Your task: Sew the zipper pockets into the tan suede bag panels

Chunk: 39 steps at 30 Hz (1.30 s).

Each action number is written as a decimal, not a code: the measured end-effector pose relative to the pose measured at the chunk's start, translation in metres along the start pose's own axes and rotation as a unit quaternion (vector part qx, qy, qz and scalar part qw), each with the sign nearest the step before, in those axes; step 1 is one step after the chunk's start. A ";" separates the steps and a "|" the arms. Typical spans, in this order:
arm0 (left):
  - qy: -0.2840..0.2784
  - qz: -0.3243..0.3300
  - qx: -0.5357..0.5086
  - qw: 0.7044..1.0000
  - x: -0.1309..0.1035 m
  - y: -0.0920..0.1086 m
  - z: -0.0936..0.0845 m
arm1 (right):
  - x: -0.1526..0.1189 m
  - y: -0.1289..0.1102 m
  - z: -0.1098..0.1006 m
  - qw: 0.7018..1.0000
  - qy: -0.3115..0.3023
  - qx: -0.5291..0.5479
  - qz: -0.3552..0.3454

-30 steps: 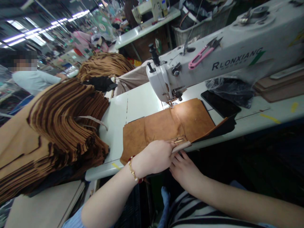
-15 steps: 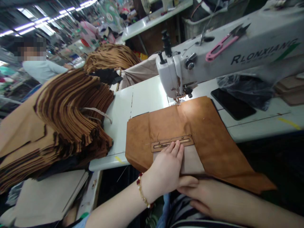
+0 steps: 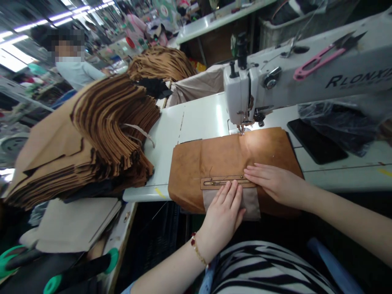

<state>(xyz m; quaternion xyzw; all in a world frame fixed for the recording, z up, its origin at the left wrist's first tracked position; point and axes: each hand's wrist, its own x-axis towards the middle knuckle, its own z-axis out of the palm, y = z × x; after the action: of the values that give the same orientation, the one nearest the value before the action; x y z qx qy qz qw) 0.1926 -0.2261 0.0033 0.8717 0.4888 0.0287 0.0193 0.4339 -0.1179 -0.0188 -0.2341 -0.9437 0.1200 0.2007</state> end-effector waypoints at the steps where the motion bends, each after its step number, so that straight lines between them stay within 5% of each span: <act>1: -0.006 -0.001 -0.005 1.000 0.000 0.001 -0.003 | 0.000 0.003 0.002 1.000 -0.004 -0.012 -0.013; 6: -0.052 0.021 -0.051 0.997 0.003 0.013 -0.022 | 0.002 0.005 -0.005 1.000 -0.005 0.009 -0.018; 10: -0.094 0.043 -0.037 0.994 0.012 0.029 -0.019 | 0.005 0.005 -0.009 1.000 -0.001 0.032 0.002; 15: -0.091 0.011 -0.017 0.996 0.025 0.044 -0.013 | 0.008 0.002 -0.006 1.000 0.006 -0.006 0.002; 20: -0.055 -0.065 -0.076 0.994 0.027 0.055 -0.026 | 0.015 0.007 -0.007 1.000 0.010 0.014 0.015; 26: -0.050 -0.159 -0.108 0.980 0.024 0.050 -0.030 | 0.019 0.020 -0.013 0.998 -0.016 0.043 0.045; 39: -0.064 -0.156 -0.173 0.971 0.013 0.023 -0.018 | 0.017 0.021 -0.010 0.996 -0.016 0.062 0.055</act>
<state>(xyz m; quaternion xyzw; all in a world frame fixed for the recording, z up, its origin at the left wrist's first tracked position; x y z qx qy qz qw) 0.2178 -0.2269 0.0227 0.7683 0.6040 0.0538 0.2048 0.4327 -0.0896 -0.0111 -0.2706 -0.9233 0.1925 0.1930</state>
